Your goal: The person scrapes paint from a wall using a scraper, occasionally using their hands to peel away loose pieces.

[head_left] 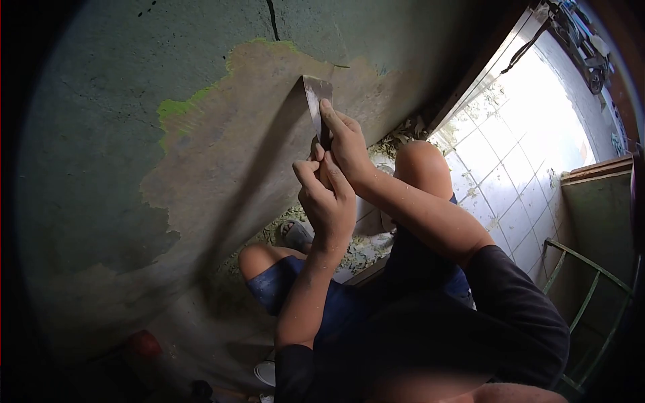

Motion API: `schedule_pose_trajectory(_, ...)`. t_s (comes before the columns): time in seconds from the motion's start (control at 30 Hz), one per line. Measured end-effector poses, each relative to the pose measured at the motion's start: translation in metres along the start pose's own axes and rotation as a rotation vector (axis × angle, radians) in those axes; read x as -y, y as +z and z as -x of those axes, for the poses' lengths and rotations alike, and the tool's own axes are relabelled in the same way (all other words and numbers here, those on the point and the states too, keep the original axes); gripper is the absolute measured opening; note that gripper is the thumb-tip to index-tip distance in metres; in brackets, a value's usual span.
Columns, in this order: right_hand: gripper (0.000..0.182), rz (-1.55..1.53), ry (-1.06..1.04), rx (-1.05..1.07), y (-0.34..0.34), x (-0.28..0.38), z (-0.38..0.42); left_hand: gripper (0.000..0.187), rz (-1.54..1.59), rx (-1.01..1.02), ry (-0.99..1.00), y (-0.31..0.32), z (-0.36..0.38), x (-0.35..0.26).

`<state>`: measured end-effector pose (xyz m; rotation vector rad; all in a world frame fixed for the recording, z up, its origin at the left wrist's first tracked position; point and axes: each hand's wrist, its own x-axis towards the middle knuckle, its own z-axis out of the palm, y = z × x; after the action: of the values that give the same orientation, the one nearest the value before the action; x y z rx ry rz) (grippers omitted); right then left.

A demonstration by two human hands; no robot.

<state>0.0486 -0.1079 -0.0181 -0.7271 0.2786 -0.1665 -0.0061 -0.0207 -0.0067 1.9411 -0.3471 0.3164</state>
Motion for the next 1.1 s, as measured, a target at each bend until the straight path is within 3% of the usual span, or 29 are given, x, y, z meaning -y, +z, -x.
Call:
schedule_pose_trajectory(0.4, 0.043, -0.016, -0.032, -0.029, -0.028, 0.024, -0.019, 0.018, -0.048, 0.007, 0.102, 0.039, -0.011, -0.001)
schedule_pose_trajectory(0.63, 0.047, -0.075, -0.001, 0.003, -0.009, 0.014, -0.02, 0.019, -0.04, 0.146, 0.123, 0.004, -0.035, 0.016)
schedule_pose_trajectory(0.73, 0.05, -0.311, -0.015, -0.132, 0.006, 0.0, -0.03, 0.023, 0.064, 0.181, 0.115, -0.017, -0.055, 0.013)
schedule_pose_trajectory(0.8, 0.051, -0.256, -0.039, -0.105, 0.001, 0.007, -0.025, 0.016, -0.14, 0.166, 0.215, -0.011, -0.049, 0.002)
schedule_pose_trajectory(0.87, 0.051, -0.286, 0.008, -0.042, -0.013, -0.002, -0.023, 0.018, -0.134, 0.124, 0.111, -0.001, -0.024, 0.004)
schedule_pose_trajectory(0.93, 0.05, -0.2, 0.103, -0.171, -0.013, -0.004, -0.012, 0.018, -0.075, 0.057, 0.138, 0.004, -0.014, 0.005)
schedule_pose_trajectory(1.1, 0.051, -0.252, 0.117, -0.183, -0.015, -0.001, -0.01, 0.018, -0.086, 0.086, 0.088, 0.008, -0.014, 0.007)
